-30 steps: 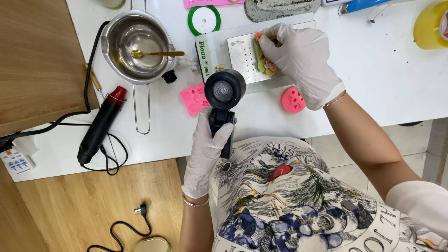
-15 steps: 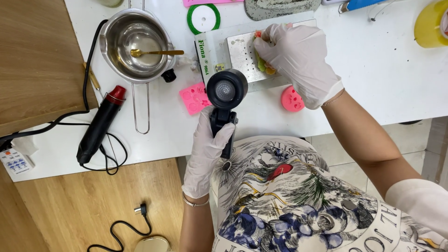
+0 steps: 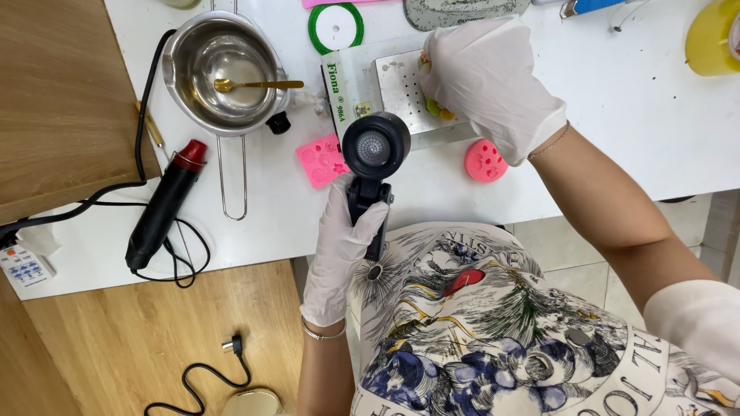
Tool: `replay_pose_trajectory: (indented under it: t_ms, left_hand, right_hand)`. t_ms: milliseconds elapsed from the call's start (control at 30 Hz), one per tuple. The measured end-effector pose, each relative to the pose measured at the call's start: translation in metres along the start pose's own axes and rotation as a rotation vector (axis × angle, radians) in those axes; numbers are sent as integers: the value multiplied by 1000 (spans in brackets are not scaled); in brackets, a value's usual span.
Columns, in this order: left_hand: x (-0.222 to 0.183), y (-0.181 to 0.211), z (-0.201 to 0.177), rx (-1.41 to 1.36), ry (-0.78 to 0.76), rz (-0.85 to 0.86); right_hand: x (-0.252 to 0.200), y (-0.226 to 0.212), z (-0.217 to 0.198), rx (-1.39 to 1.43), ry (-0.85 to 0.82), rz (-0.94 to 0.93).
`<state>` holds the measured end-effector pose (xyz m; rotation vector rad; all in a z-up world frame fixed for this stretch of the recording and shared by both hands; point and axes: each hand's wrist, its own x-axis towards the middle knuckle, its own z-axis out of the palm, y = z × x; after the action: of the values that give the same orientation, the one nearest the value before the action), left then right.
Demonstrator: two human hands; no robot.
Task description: Decorating a flower-shaped candle by applying melted wax and using a heat tool.
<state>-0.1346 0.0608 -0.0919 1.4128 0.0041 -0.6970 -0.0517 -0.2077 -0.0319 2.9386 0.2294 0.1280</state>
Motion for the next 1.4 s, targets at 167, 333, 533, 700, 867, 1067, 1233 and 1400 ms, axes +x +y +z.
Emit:
replay_pose_trajectory:
  t_ms: [167, 333, 533, 700, 867, 1067, 1233, 1400]
  left_hand:
    - [-1, 2, -1, -10, 5, -1]
    - [-1, 6, 1, -42, -1, -17]
    - [-4, 20, 5, -13, 7, -21]
    - [-7, 37, 28, -13, 18, 111]
    - [-7, 66, 76, -144, -112, 137]
    - [29, 72, 87, 274, -216, 556]
    - [97, 66, 65, 598, 251, 712]
    - [118, 69, 60, 758, 86, 715]
  right_hand:
    - [-3, 3, 3, 33, 15, -62]
    - [-4, 4, -14, 45, -17, -16]
    - [-21, 3, -104, 797, 42, 559]
    - [-84, -30, -113, 1479, 12, 948]
    - [-134, -67, -78, 1825, -218, 720]
    - [-166, -49, -55, 1620, 75, 1005]
    - [-183, -12, -37, 1815, 419, 972]
    - [-180, -7, -43, 1877, 455, 958]
